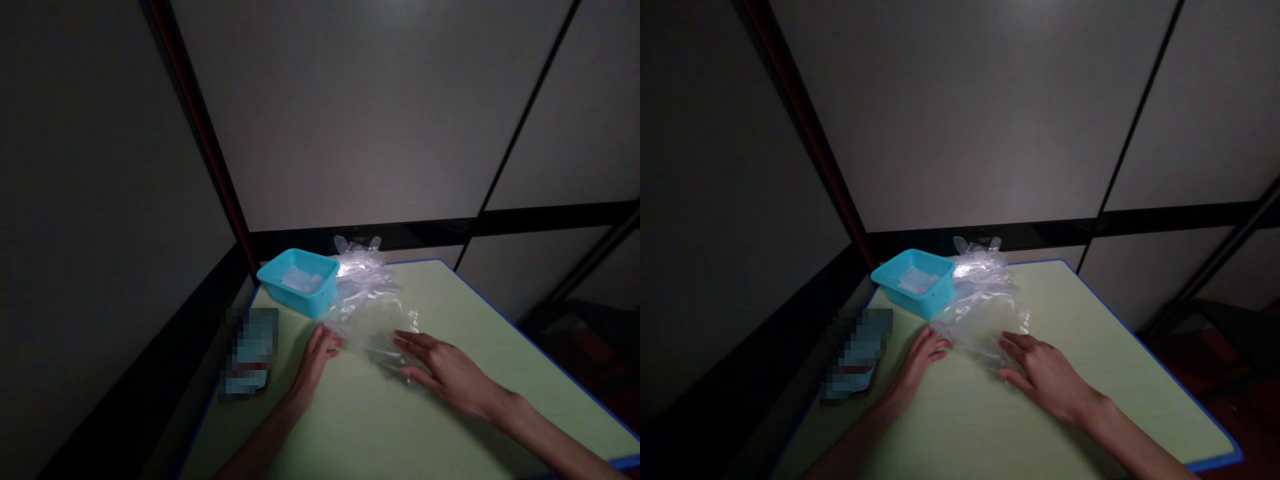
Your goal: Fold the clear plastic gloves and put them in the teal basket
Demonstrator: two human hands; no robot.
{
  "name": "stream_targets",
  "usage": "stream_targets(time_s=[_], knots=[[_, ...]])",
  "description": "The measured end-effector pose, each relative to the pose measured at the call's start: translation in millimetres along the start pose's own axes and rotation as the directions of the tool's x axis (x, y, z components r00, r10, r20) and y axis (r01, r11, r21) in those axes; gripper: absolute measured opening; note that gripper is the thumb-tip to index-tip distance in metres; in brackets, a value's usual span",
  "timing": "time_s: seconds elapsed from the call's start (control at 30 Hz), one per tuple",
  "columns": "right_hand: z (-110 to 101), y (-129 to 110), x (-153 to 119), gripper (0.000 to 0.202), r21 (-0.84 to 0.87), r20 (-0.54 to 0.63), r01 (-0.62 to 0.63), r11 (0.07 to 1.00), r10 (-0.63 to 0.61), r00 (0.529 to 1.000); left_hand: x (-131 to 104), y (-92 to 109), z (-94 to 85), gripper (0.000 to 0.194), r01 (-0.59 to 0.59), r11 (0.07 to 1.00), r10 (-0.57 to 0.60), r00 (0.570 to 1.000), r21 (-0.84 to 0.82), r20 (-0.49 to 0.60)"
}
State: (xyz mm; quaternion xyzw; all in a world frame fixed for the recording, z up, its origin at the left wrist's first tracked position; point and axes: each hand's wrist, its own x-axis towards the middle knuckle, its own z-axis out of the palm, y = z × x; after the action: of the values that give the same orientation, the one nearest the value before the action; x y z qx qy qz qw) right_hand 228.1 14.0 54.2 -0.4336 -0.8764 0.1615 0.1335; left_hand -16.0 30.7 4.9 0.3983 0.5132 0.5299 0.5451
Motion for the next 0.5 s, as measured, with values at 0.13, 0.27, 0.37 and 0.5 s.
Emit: stream_targets(time_s=[0.13,0.27,0.37,0.5], knots=[[-2,9,-4,0.042,0.107,0.025,-0.043,0.993,0.040,0.999,4,-3,3.1,0.045,0.026,0.999,-0.028,0.998,0.035,0.050],[4,42,21,0.037,0.115,-0.173,-0.165,0.980,0.183,0.968,7,-11,16.0,0.037,0.031,0.994,-0.038,0.997,0.107,0.066],[18,66,37,0.040,0.121,-0.195,-0.185,0.975,0.206,0.959,10,-21,25.9,0.055,0.007,0.989,-0.015,0.998,0.149,0.054],[33,81,41,0.045,0.160,-0.176,-0.213,0.964,0.240,0.955,10,-24,26.8,0.057,-0.003,0.983,-0.011,0.997,0.185,0.076]])
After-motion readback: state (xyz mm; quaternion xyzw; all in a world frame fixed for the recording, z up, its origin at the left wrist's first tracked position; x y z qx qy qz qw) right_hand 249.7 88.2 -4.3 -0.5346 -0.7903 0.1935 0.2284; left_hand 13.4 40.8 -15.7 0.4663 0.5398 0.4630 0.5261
